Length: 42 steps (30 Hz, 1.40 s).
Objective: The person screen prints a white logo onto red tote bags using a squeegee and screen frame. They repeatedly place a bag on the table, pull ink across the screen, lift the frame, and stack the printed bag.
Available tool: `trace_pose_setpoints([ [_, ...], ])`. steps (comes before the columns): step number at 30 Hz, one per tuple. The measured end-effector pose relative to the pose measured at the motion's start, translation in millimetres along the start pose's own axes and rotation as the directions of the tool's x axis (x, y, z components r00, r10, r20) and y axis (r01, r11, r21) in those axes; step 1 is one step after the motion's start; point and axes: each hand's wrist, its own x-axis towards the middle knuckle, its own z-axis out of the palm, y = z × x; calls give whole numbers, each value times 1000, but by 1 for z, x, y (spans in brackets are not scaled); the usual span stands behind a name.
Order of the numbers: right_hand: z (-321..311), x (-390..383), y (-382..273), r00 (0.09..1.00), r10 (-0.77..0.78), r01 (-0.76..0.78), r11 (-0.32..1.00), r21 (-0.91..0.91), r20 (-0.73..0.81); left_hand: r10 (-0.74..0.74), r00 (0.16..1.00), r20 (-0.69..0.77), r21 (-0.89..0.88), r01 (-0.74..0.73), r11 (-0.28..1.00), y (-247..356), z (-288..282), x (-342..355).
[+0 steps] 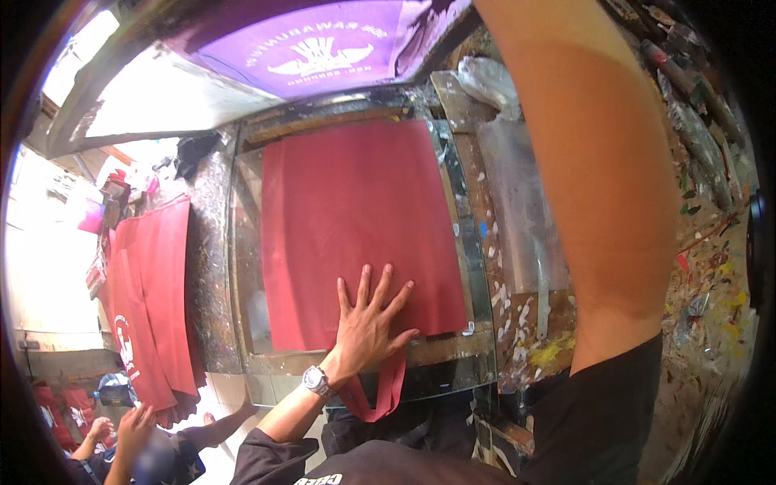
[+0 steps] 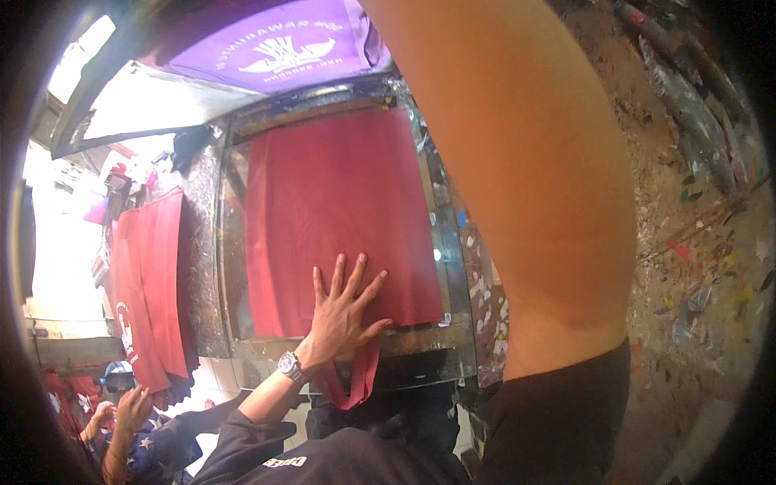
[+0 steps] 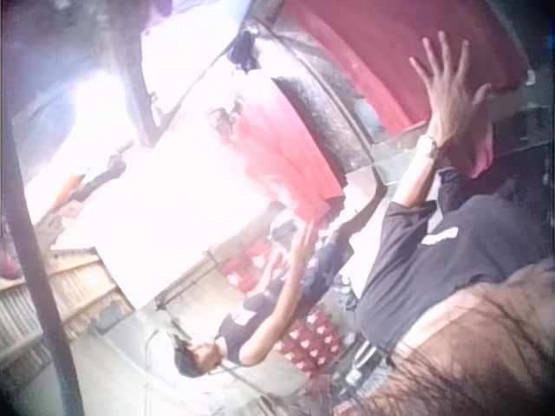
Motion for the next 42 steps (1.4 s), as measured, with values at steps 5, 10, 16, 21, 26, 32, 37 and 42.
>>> trace_pose_setpoints([
  [5, -5, -35, -2, 994, 108, -104, 985, 136, -26, 16, 999, -36, 11, -16, 1000, 0, 5, 2],
  [10, -36, -84, -45, 959, 273, -267, 960, 90, -69, 55, 995, -86, -7, -55, 998, 9, 2, 5],
  [16, -17, -182, -128, 928, 334, -355, 927, -120, -162, -108, 818, -565, -351, -120, 929, -23, -78, -26],
  [21, 36, -322, -211, 987, 156, -140, 961, -237, 48, -853, 492, -172, -909, -414, -56, -97, -121, -105],
  [26, 109, -368, -192, 817, 244, -332, 940, 81, 522, -909, 414, 58, -994, 113, -12, -110, -29, -138],
  [32, 95, -380, -197, 716, 234, -362, 930, 64, 658, -921, 380, -91, -893, 377, 244, -111, -7, -158],
  [37, 150, -435, -190, 979, 10, 3, 998, -62, 205, -923, 355, -146, -928, 274, 252, -108, -10, -147],
  [42, 222, -324, -64, 961, 80, -29, 981, -191, 264, -909, 414, 37, -972, 227, 64, -117, -17, -148],
])
